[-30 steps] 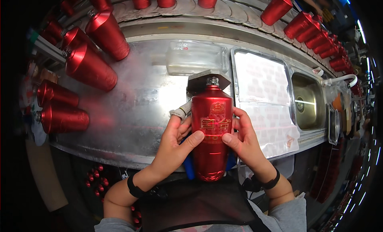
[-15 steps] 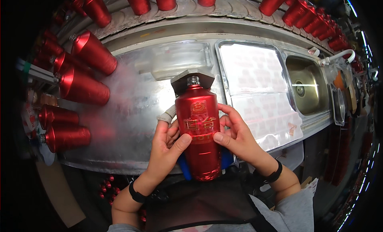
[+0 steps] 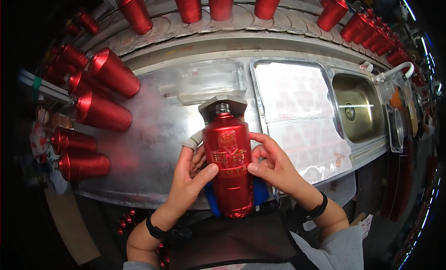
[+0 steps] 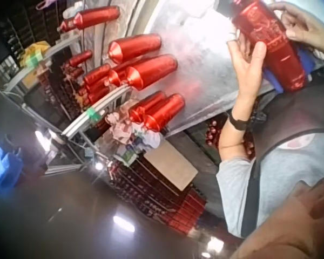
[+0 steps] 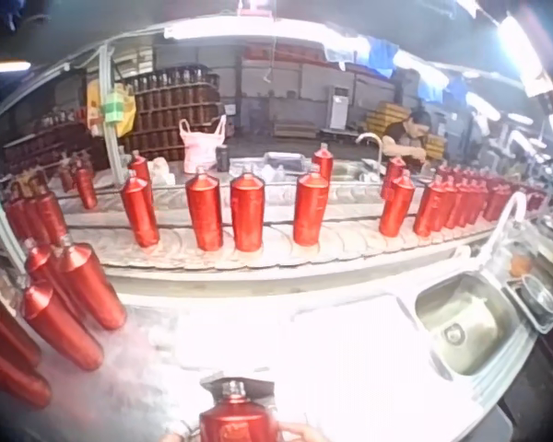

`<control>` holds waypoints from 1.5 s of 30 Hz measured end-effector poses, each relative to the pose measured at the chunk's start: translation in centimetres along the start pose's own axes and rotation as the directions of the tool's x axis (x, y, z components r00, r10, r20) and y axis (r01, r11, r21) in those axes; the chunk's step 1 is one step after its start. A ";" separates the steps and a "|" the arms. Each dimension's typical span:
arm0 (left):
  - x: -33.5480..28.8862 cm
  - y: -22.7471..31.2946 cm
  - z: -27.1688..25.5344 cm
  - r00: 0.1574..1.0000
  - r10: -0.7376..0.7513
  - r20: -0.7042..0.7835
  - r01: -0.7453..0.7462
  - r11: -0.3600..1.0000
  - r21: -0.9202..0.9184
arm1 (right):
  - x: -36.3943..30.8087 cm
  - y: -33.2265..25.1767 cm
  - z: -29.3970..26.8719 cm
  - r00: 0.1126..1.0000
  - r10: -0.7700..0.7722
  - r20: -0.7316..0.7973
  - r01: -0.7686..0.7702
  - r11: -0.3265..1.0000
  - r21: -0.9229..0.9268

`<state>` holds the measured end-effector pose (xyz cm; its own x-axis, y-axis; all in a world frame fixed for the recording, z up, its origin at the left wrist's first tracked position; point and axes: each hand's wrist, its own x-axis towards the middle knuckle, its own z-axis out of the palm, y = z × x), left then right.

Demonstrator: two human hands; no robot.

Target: The person takes red bottles from a conveyor belt, wipes the surface with a cloth, applies a label, and then places the finished bottles on a nearby pallet.

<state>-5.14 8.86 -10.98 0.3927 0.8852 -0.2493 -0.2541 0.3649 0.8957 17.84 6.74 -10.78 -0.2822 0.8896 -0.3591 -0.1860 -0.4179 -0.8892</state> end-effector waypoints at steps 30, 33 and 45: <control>3.6 2.0 0.9 0.995 -0.015 -0.099 0.013 1.000 -0.018 | 4.8 -3.4 2.1 0.981 -0.083 -0.176 0.040 0.971 -0.235; 3.7 1.6 1.0 0.994 -0.001 -0.110 0.002 1.000 0.009 | 4.9 -2.8 2.1 0.976 -0.129 -0.174 0.092 0.975 -0.201; 3.9 1.4 1.0 0.995 0.021 -0.102 -0.018 0.999 0.031 | 4.8 -2.6 1.6 0.969 -0.197 -0.152 0.134 0.928 -0.347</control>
<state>-3.11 12.51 -10.34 0.2952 0.9175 -0.2665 -0.2336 0.3398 0.9110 15.47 11.78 -9.75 -0.0939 0.9719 -0.2158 0.1163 -0.2046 -0.9719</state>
